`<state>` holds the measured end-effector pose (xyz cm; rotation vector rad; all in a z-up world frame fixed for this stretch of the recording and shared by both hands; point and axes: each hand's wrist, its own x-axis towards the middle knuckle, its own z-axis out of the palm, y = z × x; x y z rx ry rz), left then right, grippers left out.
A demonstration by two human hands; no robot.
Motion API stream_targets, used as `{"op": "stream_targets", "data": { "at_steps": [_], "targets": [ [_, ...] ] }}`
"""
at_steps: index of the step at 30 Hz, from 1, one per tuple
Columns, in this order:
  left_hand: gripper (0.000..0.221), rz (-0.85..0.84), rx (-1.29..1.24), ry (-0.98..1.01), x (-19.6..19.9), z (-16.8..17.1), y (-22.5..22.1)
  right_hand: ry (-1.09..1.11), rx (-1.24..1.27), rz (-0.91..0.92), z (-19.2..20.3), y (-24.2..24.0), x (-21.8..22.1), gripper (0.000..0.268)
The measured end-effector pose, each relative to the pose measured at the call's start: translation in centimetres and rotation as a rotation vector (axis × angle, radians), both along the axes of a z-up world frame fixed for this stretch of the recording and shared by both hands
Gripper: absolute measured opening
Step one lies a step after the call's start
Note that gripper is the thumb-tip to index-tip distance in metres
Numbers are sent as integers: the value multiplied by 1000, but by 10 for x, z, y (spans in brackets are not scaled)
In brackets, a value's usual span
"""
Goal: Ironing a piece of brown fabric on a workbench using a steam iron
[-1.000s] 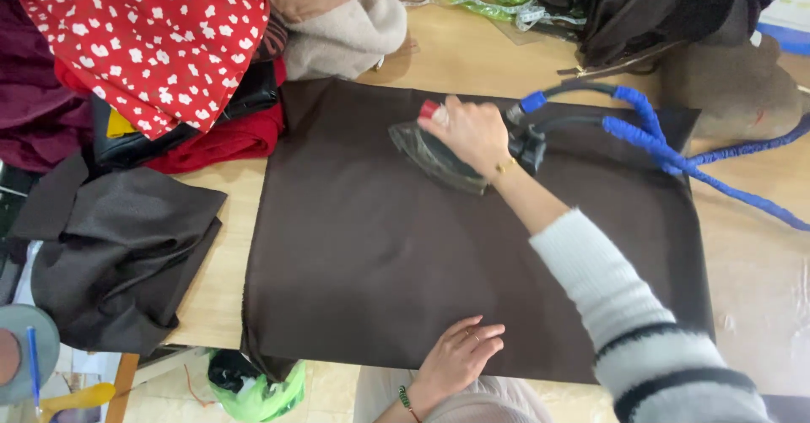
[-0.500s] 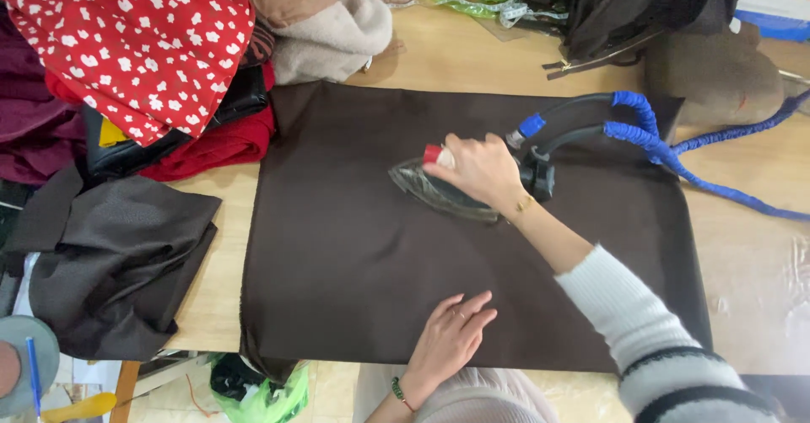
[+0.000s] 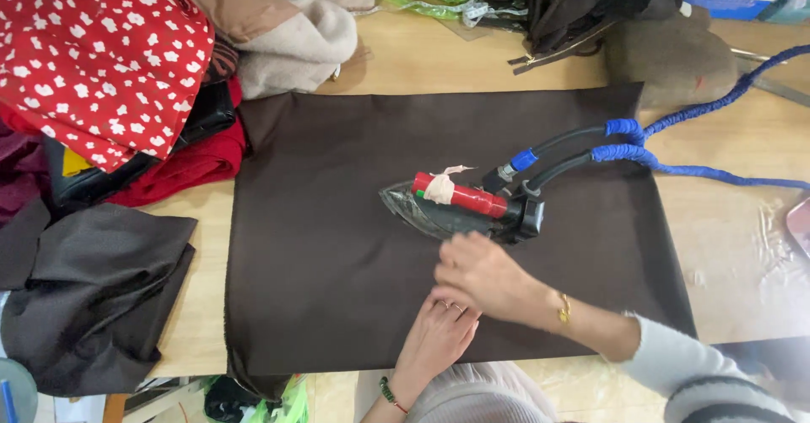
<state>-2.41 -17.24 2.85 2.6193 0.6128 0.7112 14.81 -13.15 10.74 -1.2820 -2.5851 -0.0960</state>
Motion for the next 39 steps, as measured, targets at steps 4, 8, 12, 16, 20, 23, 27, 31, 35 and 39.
{"op": "stream_targets", "data": {
  "at_steps": [4, 8, 12, 16, 20, 23, 27, 31, 35, 39],
  "targets": [
    [4, 2, 104, -43, -1, -8, 0, -53, -347, 51, -29, -28, 15, 44],
    [8, -44, 163, 32, -1, -16, -7, 136, -830, 24, -16, -34, 16, 37],
    [15, -68, 54, 57, -4, -18, -14, 248, -999, -60, -8, -32, 12, 31],
    [23, -26, 2, 121, -5, -11, -16, 345, -1013, -90, -16, -32, 6, 31],
    [28, -60, -275, -142, -8, -17, -18, 325, -880, 116, -17, -27, -6, 31],
    [39, 62, 64, 162, -10, -40, -20, 215, -57, 101, -4, 3, -14, 19],
    [50, 233, 83, 177, -21, -14, 0, -82, 82, -448, -7, 53, 14, 52],
    [79, 543, 95, 274, -31, -50, 4, -64, 42, -612, -39, 75, 19, 67],
    [74, 559, 133, 334, -37, -48, 7, -120, 291, -589, -33, 93, 15, 54],
    [73, 537, 128, 350, -37, -44, 8, -178, 302, -553, -47, 151, 47, 54]
  ]
}}
